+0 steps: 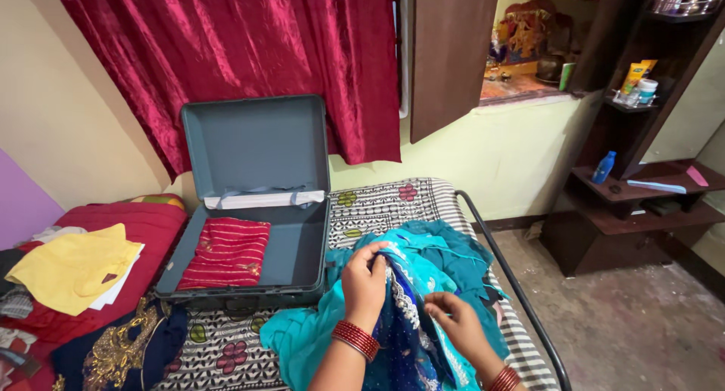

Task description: The person folds a teal and blue embroidered garment on a bed next to an open suitcase. They repeatedly unfold and refold the fabric, aligning the edges and smoothing the material by hand.

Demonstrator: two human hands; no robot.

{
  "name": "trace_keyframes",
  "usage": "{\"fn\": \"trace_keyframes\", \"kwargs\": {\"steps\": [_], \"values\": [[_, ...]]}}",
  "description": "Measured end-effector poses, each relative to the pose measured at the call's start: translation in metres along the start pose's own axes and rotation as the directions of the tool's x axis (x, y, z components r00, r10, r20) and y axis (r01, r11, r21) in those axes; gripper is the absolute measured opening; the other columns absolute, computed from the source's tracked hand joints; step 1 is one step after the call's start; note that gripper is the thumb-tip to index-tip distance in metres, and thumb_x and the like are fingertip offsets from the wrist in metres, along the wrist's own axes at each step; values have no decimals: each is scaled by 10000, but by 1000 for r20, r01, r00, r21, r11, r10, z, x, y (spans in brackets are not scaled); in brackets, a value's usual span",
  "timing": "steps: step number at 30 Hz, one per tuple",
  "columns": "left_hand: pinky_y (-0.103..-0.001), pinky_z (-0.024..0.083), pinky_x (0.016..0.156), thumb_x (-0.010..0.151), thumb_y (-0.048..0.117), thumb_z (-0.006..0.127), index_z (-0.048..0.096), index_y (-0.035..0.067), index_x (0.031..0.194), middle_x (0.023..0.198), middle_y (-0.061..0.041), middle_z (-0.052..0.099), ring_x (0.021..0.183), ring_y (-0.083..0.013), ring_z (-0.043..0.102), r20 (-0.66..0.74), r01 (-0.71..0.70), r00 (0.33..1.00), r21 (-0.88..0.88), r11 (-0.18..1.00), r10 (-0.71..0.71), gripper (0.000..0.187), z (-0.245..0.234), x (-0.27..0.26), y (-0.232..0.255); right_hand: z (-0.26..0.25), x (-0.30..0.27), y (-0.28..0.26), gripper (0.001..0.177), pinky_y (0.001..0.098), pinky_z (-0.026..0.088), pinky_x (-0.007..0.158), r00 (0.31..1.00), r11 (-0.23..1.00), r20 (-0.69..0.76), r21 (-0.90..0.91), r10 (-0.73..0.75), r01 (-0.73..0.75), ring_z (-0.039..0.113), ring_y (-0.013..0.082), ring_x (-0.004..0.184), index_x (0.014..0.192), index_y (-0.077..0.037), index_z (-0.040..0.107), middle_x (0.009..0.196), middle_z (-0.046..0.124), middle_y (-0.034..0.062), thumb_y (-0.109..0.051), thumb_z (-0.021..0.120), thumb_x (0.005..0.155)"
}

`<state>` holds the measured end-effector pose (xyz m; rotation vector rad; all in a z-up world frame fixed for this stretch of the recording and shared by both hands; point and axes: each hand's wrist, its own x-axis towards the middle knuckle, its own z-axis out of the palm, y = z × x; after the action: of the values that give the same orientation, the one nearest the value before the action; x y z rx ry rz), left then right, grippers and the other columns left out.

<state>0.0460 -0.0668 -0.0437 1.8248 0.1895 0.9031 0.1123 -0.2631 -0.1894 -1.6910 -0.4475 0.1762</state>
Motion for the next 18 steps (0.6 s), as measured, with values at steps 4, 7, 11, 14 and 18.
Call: {"fn": "trace_keyframes", "kwargs": {"steps": [4, 7, 11, 14, 18], "values": [[-318, 568, 698, 864, 16, 670, 777, 60, 1057, 918, -106, 764, 749, -199, 729, 0, 20, 1000, 9, 1000, -20, 225, -5, 2, 7, 32, -24, -12, 311, 297, 598, 798, 989, 990, -145, -136, 17, -37, 769, 144, 898, 1076, -32, 715, 958, 794, 81, -206, 795, 831], [-310, 557, 667, 879, 31, 665, 775, 65, 1068, 872, -91, 771, 708, -181, 708, 6, 58, 998, -16, 998, -58, 221, -8, 3, 6, 52, -40, -25, 317, 312, 576, 778, 970, 966, -237, -260, -62, -1, 770, 172, 867, 1066, -38, 713, 911, 780, 106, -224, 798, 823], [-277, 551, 675, 876, 17, 673, 770, 58, 1058, 867, -55, 779, 726, -117, 712, -31, 4, 1000, -16, 1000, -4, 210, -15, 7, -3, 69, -58, -35, 292, 347, 563, 727, 945, 920, -263, -384, -195, 83, 722, 257, 790, 1035, -29, 712, 915, 733, 133, -213, 789, 822], [-271, 529, 627, 879, 21, 677, 770, 62, 1064, 824, -43, 772, 670, -101, 673, -31, 62, 998, -8, 998, -62, 211, -20, 7, -8, 71, -61, -34, 265, 354, 572, 729, 944, 937, -290, -346, -157, 50, 739, 259, 791, 1056, -34, 707, 929, 743, 136, -193, 762, 850], [-272, 505, 596, 889, 22, 680, 776, 61, 1072, 787, -48, 755, 637, -99, 630, -24, 98, 995, -5, 995, -98, 211, -22, 8, -9, 61, -52, -24, 239, 346, 590, 770, 938, 975, -323, -215, -122, 53, 779, 238, 894, 1090, -29, 643, 990, 773, 113, -129, 700, 880]]}}
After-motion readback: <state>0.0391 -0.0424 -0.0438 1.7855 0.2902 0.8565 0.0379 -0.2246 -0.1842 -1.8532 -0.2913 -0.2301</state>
